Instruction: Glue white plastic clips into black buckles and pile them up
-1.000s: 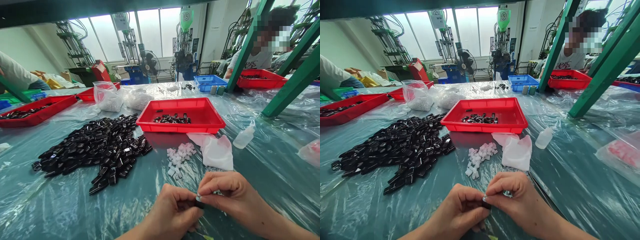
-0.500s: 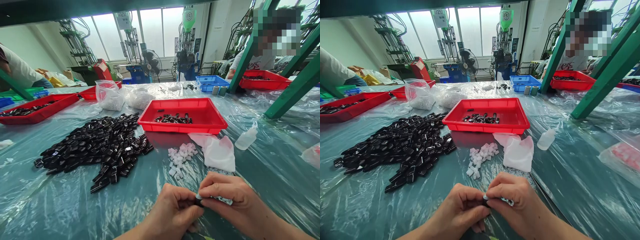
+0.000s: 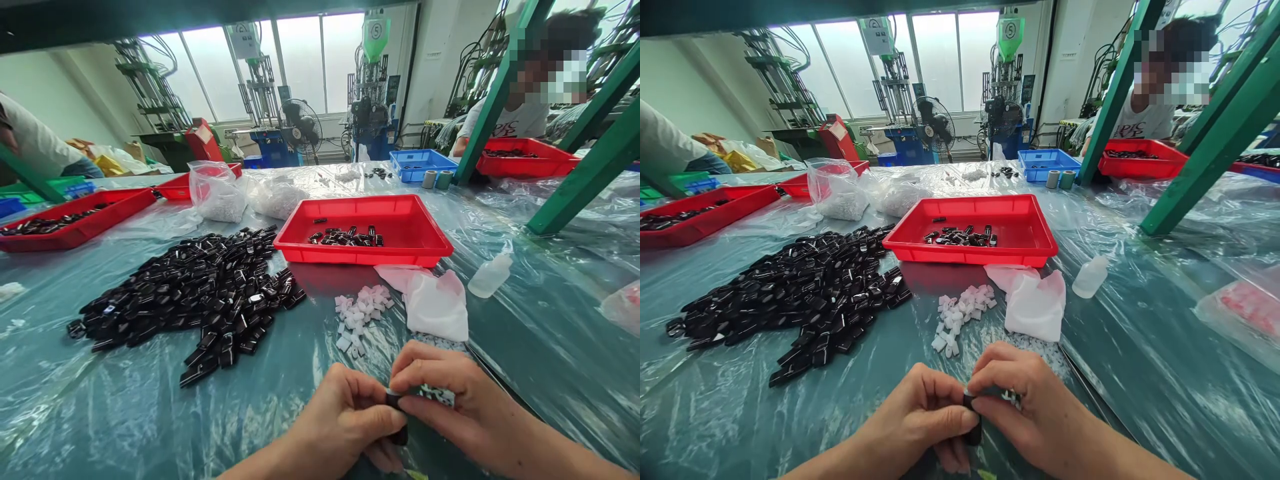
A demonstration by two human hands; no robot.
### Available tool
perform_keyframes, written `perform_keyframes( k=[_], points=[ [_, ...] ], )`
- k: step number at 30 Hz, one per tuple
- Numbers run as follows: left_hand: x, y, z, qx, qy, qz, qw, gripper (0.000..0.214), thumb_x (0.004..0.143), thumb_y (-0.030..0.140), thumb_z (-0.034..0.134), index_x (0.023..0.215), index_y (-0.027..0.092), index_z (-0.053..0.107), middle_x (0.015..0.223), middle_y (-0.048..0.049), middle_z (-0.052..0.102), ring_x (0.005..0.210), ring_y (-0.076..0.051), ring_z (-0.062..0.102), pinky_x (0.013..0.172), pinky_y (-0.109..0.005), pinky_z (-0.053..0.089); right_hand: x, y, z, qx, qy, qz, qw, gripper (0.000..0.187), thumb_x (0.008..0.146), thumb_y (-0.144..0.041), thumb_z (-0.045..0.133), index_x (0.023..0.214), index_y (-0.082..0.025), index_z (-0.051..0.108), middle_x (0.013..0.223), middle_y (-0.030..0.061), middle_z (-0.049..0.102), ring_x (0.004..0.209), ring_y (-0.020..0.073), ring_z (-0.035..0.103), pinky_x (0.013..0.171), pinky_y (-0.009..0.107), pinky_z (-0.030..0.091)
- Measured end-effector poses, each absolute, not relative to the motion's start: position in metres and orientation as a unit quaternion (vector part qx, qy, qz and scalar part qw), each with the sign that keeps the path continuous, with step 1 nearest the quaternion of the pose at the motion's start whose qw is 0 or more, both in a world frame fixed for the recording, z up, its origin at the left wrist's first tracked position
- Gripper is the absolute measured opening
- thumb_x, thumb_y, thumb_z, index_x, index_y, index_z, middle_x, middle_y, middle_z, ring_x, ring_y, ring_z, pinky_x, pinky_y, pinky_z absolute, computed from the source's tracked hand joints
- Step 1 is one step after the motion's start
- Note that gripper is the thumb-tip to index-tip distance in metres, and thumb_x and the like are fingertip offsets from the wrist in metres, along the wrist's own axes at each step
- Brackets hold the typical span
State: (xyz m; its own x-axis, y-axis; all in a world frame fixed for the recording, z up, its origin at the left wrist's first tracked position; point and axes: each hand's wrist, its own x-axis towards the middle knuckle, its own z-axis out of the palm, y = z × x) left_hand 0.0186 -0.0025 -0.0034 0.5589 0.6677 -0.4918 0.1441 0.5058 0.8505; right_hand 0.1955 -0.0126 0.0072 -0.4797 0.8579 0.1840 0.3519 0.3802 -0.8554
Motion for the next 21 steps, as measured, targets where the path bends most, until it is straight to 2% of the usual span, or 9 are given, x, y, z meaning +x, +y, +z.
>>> perform_keyframes(
  k=[5, 11, 15, 18, 21],
  points=[
    [0.015, 0.001, -0.006, 0.439, 0.408, 0.192, 0.777, 0.030, 0.068, 0.038, 0.064, 0.061, 0.008, 0.062, 0.051, -0.0049, 0.059, 0.043, -0.012, 0.057, 0.040, -0.016, 0.041, 0.197, -0.009, 0.006, -0.419, -0.707, 0.461, 0.335, 0.016, 0.086, -0.019, 0.050, 0.089, -0.017, 0.066, 0.087, 0.0054, 0.062, 0.078, 0.0152, 0.059, 0.068, 0.025, 0.046],
    [0.015, 0.008, 0.000, 0.468, 0.449, 0.224, 0.727, 0.035, 0.066, 0.044, 0.067, 0.061, 0.009, 0.062, 0.048, -0.0031, 0.057, 0.044, -0.012, 0.057, 0.041, -0.017, 0.042, 0.200, -0.008, -0.001, -0.469, -0.691, 0.404, 0.374, 0.019, 0.085, -0.028, 0.052, 0.099, -0.019, 0.060, 0.091, 0.0050, 0.064, 0.082, 0.0170, 0.060, 0.075, 0.028, 0.048],
    [0.010, 0.022, 0.016, 0.519, 0.496, 0.279, 0.638, 0.034, 0.070, 0.043, 0.064, 0.064, 0.010, 0.063, 0.056, -0.0047, 0.061, 0.048, -0.012, 0.058, 0.045, -0.018, 0.044, 0.200, -0.005, 0.002, -0.488, -0.699, 0.337, 0.401, 0.014, 0.085, -0.032, 0.052, 0.085, -0.019, 0.059, 0.076, 0.0017, 0.062, 0.070, 0.0154, 0.058, 0.065, 0.025, 0.047],
    [0.010, 0.040, 0.034, 0.548, 0.509, 0.297, 0.594, 0.027, 0.071, 0.038, 0.065, 0.064, 0.011, 0.063, 0.054, -0.0024, 0.060, 0.048, -0.011, 0.055, 0.045, -0.018, 0.043, 0.201, -0.010, 0.008, -0.466, -0.720, 0.297, 0.420, 0.020, 0.085, -0.032, 0.052, 0.068, -0.020, 0.052, 0.062, -0.0006, 0.055, 0.058, 0.0130, 0.051, 0.053, 0.024, 0.041],
    [0.015, 0.067, 0.052, 0.577, 0.527, 0.309, 0.542, 0.021, 0.076, 0.028, 0.063, 0.063, 0.012, 0.063, 0.048, 0.0017, 0.055, 0.042, -0.008, 0.049, 0.041, -0.017, 0.039, 0.210, -0.024, 0.013, -0.379, -0.760, 0.260, 0.460, 0.029, 0.083, -0.030, 0.054, 0.058, -0.021, 0.045, 0.053, -0.0022, 0.047, 0.052, 0.0123, 0.045, 0.059, 0.029, 0.042]
  ],
)
